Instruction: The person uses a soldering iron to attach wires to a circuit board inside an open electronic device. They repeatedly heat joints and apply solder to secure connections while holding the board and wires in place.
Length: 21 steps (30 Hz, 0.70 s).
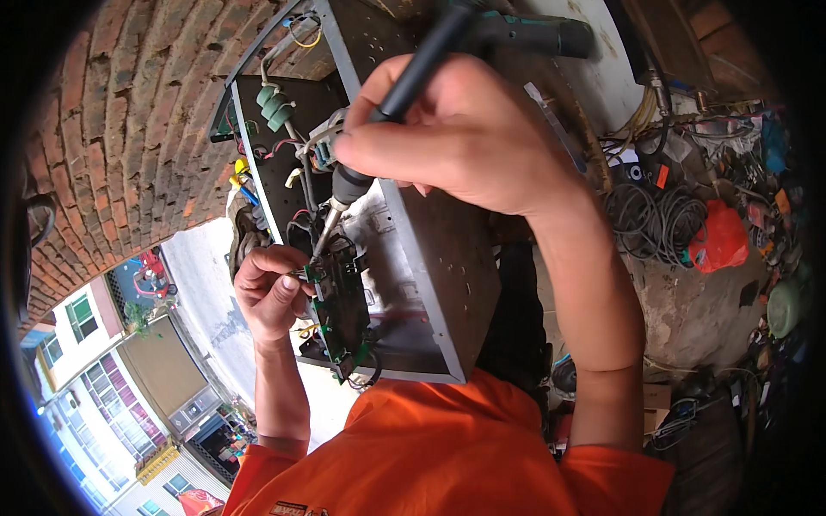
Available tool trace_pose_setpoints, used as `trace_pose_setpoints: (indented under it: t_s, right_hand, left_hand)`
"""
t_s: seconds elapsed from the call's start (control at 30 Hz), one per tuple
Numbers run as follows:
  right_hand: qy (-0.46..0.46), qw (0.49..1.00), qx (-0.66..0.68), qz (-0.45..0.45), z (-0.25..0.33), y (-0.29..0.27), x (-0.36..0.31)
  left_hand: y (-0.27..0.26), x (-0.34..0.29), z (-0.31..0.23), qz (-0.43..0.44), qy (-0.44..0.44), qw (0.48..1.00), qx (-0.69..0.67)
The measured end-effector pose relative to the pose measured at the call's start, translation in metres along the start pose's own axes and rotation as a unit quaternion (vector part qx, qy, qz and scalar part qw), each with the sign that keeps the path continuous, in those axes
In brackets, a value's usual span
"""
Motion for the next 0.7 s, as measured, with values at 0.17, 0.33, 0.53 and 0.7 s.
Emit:
trace_pose_setpoints:
  t_s: [0.17, 0.33, 0.53, 0.7]
  right_hand:
    - [-0.022, 0.999, 0.004, 0.025, 0.001, -0.015, -0.01]
    - [-0.044, 0.991, 0.125, 0.032, -0.004, -0.026, -0.02]
    - [0.007, 0.99, 0.143, 0.001, -0.006, -0.018, -0.025]
    - [0.022, 0.992, 0.102, -0.075, -0.017, -0.007, -0.034]
  left_hand:
    - [-0.002, -0.001, 0.001, 0.0, 0.004, 1.0, 0.006]
    - [0.0, -0.001, 0.0, -0.001, 0.003, 1.0, 0.004]
    - [0.0, -0.001, 0.0, -0.004, 0.005, 1.0, 0.003]
    - [0.0, -0.001, 0.0, 0.002, 0.004, 1.0, -0.001]
Point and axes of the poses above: each hand's wrist, its own x-axis towards the middle knuckle, its own y-axis out of the palm, z = x × y, the point moved 2 cm from there along x, towards the middle knuckle, and after that the axes turned 7 degrees about -y, right-handed, at the moved point
